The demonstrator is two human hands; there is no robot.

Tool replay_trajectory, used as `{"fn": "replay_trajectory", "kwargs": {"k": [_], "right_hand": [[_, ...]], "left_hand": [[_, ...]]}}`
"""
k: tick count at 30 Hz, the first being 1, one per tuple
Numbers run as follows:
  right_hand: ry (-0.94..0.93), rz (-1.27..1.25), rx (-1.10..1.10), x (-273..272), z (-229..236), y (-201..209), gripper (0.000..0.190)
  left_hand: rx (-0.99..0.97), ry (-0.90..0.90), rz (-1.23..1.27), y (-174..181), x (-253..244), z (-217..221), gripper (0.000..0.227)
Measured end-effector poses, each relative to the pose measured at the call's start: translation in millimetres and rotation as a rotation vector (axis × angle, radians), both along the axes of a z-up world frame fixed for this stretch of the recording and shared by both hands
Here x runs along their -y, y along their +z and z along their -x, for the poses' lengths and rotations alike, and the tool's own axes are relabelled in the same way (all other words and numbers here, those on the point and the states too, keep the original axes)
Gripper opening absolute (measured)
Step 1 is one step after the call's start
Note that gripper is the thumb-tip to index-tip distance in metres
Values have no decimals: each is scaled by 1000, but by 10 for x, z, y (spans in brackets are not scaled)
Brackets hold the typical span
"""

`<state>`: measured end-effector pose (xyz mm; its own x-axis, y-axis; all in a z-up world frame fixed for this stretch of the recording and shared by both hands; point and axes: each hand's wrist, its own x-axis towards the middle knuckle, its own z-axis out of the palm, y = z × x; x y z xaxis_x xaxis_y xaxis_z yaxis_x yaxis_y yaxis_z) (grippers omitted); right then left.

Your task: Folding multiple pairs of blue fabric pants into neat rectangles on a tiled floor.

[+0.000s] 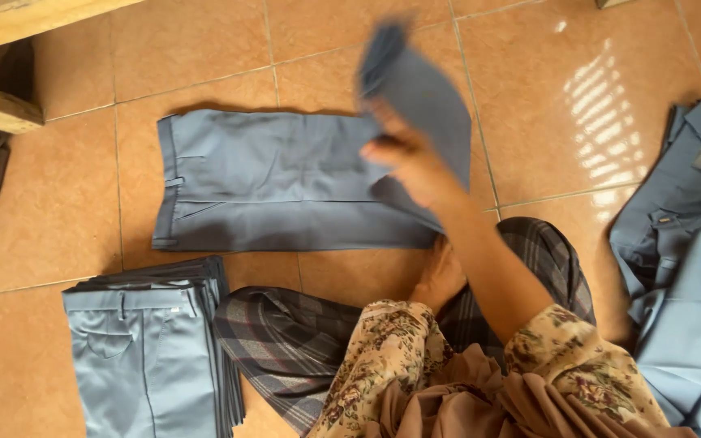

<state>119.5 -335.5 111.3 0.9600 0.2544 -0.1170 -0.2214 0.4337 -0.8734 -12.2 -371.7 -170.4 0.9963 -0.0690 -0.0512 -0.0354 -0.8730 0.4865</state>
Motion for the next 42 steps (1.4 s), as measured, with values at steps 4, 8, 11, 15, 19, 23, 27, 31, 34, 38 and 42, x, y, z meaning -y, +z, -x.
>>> {"fn": "replay_trajectory", "kwargs": {"k": [4, 8, 11, 15, 19, 23, 27, 31, 34, 38, 42], "right_hand": [[496, 626, 305, -246, 23, -828, 67], [234, 982, 174, 106, -22, -1342, 54], [43, 1478, 232, 635, -158, -1904, 50], [70, 1332, -79, 1035, 49, -2039, 71], [-6, 1002, -297, 1238, 7, -2714, 75], [25, 263, -399, 1413, -85, -2310, 68], [40, 183, -342, 1418, 20, -1148, 65], [-52, 106, -166, 1134, 174, 27, 61], [-39, 46, -92, 839, 155, 329, 50], [18, 367, -105, 220, -20, -42, 97], [399, -33, -115, -389, 288, -474, 70]], "left_hand": [[-83, 140, 8, 150, -259, 13, 20], [-164, 279, 35, 207, -665, 54, 21], [-222, 379, 56, 215, -1052, 75, 25], [270, 608, -158, -120, -2025, 45, 50], [21, 591, -24, -404, -2453, 168, 66], [75, 518, 16, -433, -2335, 217, 67], [143, 405, -13, -382, -1828, 58, 69], [2, 370, 503, 537, -1069, 35, 88], [-171, 327, 1075, 1532, -711, 212, 91], [-409, 381, 817, 716, -142, 326, 72], [-525, 640, 1111, -351, 163, 418, 79]]}}
